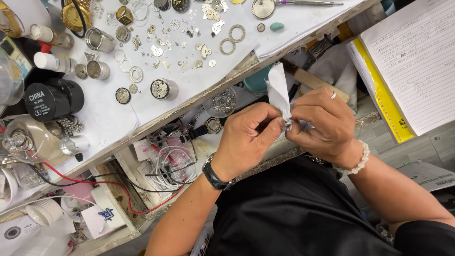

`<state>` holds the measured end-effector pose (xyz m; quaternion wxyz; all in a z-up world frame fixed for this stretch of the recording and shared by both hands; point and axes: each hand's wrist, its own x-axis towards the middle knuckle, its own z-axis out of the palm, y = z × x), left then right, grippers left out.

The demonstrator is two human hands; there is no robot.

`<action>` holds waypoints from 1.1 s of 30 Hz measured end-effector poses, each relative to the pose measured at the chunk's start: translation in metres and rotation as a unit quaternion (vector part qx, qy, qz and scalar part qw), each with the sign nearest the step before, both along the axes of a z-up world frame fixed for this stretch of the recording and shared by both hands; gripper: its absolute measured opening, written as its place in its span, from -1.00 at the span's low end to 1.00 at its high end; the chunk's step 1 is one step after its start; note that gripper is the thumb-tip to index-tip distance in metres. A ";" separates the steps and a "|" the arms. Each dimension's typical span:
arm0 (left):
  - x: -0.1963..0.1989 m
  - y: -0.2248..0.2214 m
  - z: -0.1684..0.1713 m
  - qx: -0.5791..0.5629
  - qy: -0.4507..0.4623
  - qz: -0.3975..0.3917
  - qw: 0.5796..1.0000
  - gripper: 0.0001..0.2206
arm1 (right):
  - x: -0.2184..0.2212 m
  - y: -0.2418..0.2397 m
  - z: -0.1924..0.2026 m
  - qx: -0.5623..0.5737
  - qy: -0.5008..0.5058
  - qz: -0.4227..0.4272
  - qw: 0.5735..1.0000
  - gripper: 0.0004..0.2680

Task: The person is meticulously inspecting, cleaning, and organizing various tiny watch components at a repair bench using tweezers, a cleaning cloth, and a hand blower, occasionally making notes in a ledger.

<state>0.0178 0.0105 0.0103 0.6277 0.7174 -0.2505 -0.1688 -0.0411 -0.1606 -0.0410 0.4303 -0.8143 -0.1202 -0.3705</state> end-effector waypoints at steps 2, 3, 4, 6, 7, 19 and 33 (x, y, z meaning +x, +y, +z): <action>-0.002 -0.002 -0.003 -0.008 0.004 0.008 1.000 -0.80 | 0.003 0.001 -0.006 0.001 -0.023 0.001 1.000 -0.89; -0.003 -0.003 -0.005 -0.016 0.008 0.015 1.000 -0.79 | 0.004 0.001 -0.009 0.000 -0.046 0.002 0.999 -0.91; -0.005 -0.004 -0.007 -0.016 0.009 0.016 1.000 -0.79 | 0.004 0.003 -0.011 0.000 -0.045 0.002 0.999 -0.91; -0.007 -0.006 -0.012 -0.045 0.024 0.032 0.998 -0.80 | 0.004 0.007 -0.013 -0.001 -0.064 -0.017 0.998 -0.91; -0.008 -0.006 -0.012 -0.045 0.025 0.033 0.998 -0.80 | 0.004 0.007 -0.014 -0.001 -0.063 -0.017 0.998 -0.91; -0.014 0.010 -0.020 -0.054 0.045 0.067 0.995 -0.85 | -0.003 -0.003 -0.026 0.064 -0.042 -0.053 0.996 -0.93; -0.011 0.002 -0.027 -0.076 0.103 0.074 0.989 -0.86 | -0.020 0.011 -0.018 0.288 0.137 0.033 0.947 -0.87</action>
